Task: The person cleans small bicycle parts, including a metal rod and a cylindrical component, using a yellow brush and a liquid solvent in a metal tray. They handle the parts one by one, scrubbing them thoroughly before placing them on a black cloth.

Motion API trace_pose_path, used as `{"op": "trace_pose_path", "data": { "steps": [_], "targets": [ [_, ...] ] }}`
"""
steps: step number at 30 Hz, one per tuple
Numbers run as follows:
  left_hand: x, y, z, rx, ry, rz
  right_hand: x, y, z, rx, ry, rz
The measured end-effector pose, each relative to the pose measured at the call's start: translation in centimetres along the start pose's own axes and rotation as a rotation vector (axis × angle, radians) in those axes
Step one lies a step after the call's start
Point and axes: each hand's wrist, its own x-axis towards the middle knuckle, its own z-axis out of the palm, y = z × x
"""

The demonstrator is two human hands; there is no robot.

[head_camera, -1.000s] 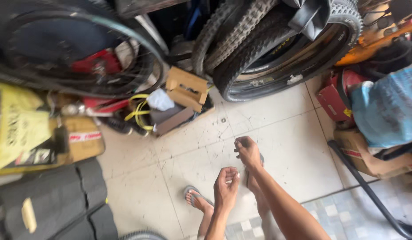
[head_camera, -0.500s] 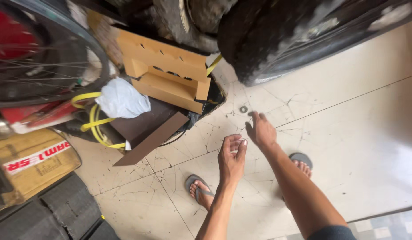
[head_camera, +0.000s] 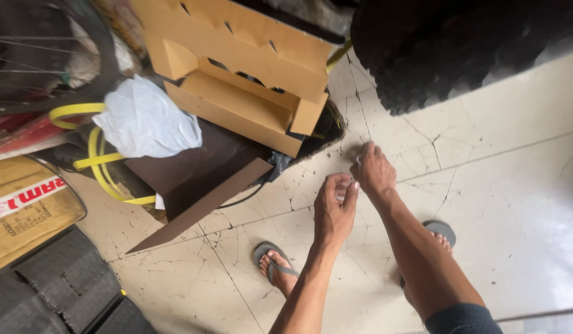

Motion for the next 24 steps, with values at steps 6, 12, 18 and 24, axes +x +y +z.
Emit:
{"op": "trace_pose_path", "data": {
  "steps": [6, 12, 18, 24],
  "targets": [
    [-0.9, 3.4, -1.1, -0.014, 0.008, 0.025, -4.5, -1.6, -4.5, 0.484, 0.205, -0.242],
    [-5.7, 12.5, -5.3, -0.065, 0.119, 0.086, -15.9, -7.8, -15.3, 0.755, 0.357, -0.401],
    [-15.0, 24.3, -13.6, -0.166, 0.115, 0.209, -29.8, -16.8, -27.9, 0.742, 0.372, -0.508],
    [-26.8, 34.9, -24.3, -0.316, 0.285, 0.307, -42.9, -26.7, -37.9, 0.568, 0.359, -0.901]
  ]
}}
